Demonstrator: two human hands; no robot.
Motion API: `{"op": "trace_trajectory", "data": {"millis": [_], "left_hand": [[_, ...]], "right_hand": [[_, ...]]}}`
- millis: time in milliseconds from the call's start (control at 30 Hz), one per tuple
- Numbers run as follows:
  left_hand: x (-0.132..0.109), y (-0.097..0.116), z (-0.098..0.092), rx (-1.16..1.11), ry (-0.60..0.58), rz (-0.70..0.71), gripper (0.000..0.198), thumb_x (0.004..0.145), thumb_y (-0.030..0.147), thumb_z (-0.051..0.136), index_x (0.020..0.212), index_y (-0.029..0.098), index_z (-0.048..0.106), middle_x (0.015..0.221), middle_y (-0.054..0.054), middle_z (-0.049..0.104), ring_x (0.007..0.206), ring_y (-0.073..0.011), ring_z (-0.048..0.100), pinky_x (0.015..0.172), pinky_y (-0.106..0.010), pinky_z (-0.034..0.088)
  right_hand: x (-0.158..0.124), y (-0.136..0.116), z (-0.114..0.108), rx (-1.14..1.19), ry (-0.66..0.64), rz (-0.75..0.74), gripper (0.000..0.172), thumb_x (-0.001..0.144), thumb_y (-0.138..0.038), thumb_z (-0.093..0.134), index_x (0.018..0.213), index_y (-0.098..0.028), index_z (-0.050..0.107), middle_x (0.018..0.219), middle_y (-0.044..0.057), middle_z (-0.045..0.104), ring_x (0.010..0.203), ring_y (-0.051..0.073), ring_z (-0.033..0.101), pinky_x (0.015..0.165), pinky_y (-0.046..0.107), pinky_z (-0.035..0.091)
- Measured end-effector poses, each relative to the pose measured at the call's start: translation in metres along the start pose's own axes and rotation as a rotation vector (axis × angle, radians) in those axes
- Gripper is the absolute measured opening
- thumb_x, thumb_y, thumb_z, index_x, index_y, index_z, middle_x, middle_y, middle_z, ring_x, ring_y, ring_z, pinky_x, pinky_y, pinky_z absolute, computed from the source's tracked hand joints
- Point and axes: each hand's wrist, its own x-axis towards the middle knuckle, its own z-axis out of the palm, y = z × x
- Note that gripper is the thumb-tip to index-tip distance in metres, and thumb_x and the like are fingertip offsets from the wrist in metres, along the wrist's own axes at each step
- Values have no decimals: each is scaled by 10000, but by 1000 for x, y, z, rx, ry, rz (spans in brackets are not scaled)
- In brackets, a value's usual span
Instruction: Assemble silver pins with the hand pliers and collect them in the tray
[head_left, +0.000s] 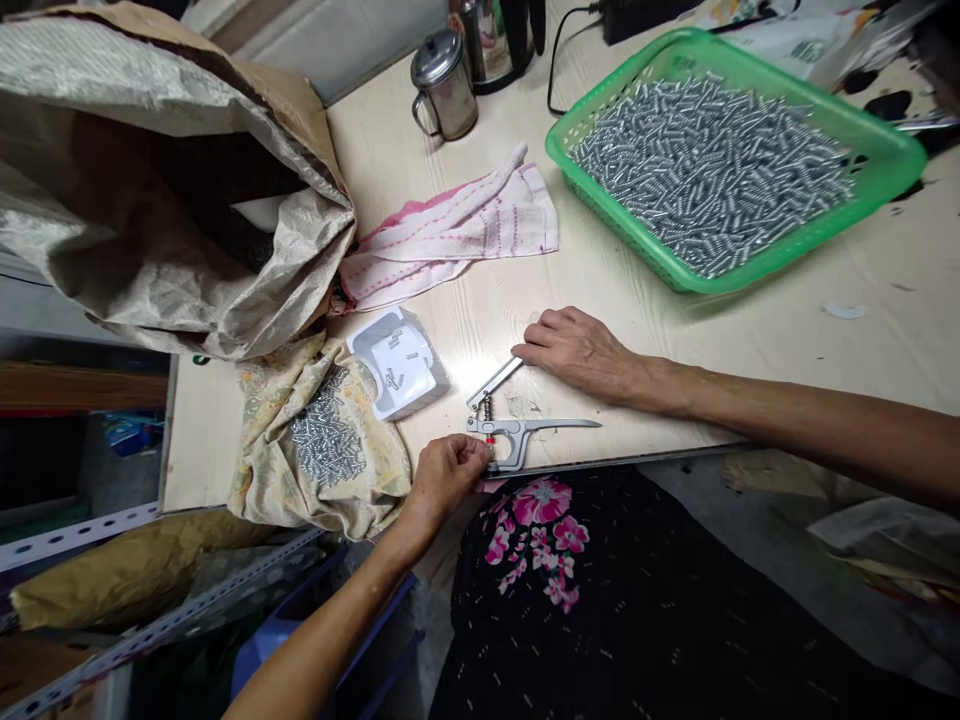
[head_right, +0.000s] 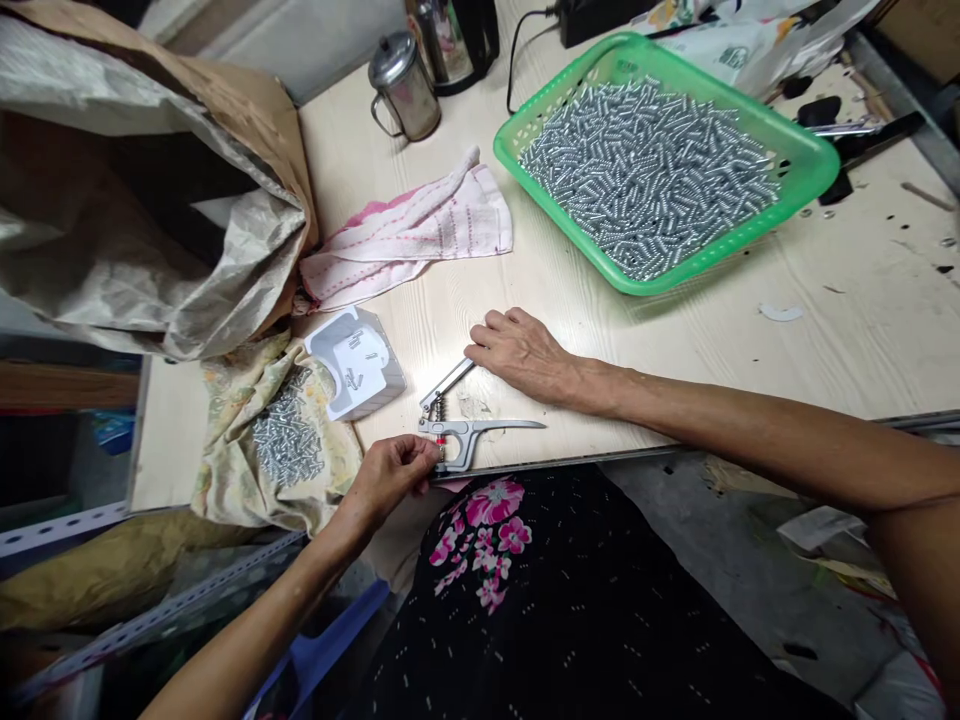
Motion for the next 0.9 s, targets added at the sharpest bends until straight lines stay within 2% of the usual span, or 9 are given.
{"op": "trace_trajectory", "data": {"millis": [67, 200, 267, 367, 500, 600, 767, 833, 900], "left_hand": [[-1, 0, 1, -6, 4, 0, 289, 778, 450, 603, 717, 174, 661, 473, 11, 581, 441, -126, 523, 474, -215, 381], [-2, -2, 1, -22, 10, -14, 294, 783, 454, 601, 737, 172, 672, 459, 18, 576, 422, -124, 516, 470, -218, 389], [-1, -3, 2, -32, 13, -9, 292, 780, 451, 612, 741, 169, 679, 468, 17, 584, 428, -123, 525, 472, -217, 393], [-1, -4, 2, -47, 20, -11, 285, 768, 445, 635, 734, 166, 683, 469, 19, 583, 430, -123, 533, 471, -216, 395], [-1, -2, 4, -85, 19, -42, 281, 761, 444, 645, 743, 165, 679, 466, 27, 573, 401, -122, 525, 450, -220, 398], [0, -1, 4, -93, 30, -39, 277, 768, 436, 653, 739, 161, 672, 478, 24, 579, 407, -118, 531, 448, -213, 398], [-6, -1, 4, -24, -2, -45, 281, 850, 422, 606, 768, 160, 667, 499, 27, 576, 431, -128, 544, 472, -227, 426], [-14, 4, 8, 142, 105, 65, 256, 907, 377, 566, 822, 165, 680, 621, -7, 636, 557, -154, 615, 558, -251, 481], [-22, 13, 15, 382, 290, 260, 206, 949, 324, 543, 938, 176, 686, 854, -57, 691, 783, -195, 667, 702, -296, 526]], "right_hand": [[-3, -2, -5, 58, -26, 13, 222, 1001, -287, 461, 1119, -176, 613, 999, 92, 653, 935, 244, 502, 791, 364, 345], [-20, -8, -11, 175, -59, 46, 910, 845, -744, 528, 1426, -60, 381, 1318, 222, 553, 1233, 364, 452, 1020, 512, 345], [-30, -12, -11, 189, -70, 54, 1060, 790, -815, 522, 1476, -42, 289, 1441, 256, 455, 1362, 411, 339, 1091, 583, 280], [-39, -15, -10, 181, -89, 50, 1063, 785, -792, 557, 1494, -58, 256, 1491, 254, 405, 1414, 418, 274, 1127, 601, 244], [-37, -18, -16, 148, -141, 44, 1053, 730, -734, 668, 1448, -41, 329, 1393, 245, 488, 1293, 412, 406, 1114, 597, 264], [-34, -21, -23, 137, -190, 58, 944, 750, -643, 705, 1395, -25, 394, 1263, 219, 551, 1129, 361, 492, 1062, 547, 327], [-38, -27, -27, 186, -146, 53, 689, 842, -534, 639, 1319, -68, 467, 1127, 170, 580, 1020, 317, 495, 906, 443, 409], [-41, -29, -26, 212, -127, 60, 587, 876, -496, 605, 1280, -85, 493, 1108, 163, 584, 994, 307, 499, 853, 416, 420], [-45, -31, -25, 226, -105, 63, 527, 898, -455, 589, 1265, -87, 502, 1118, 162, 586, 993, 301, 505, 835, 403, 431]]}}
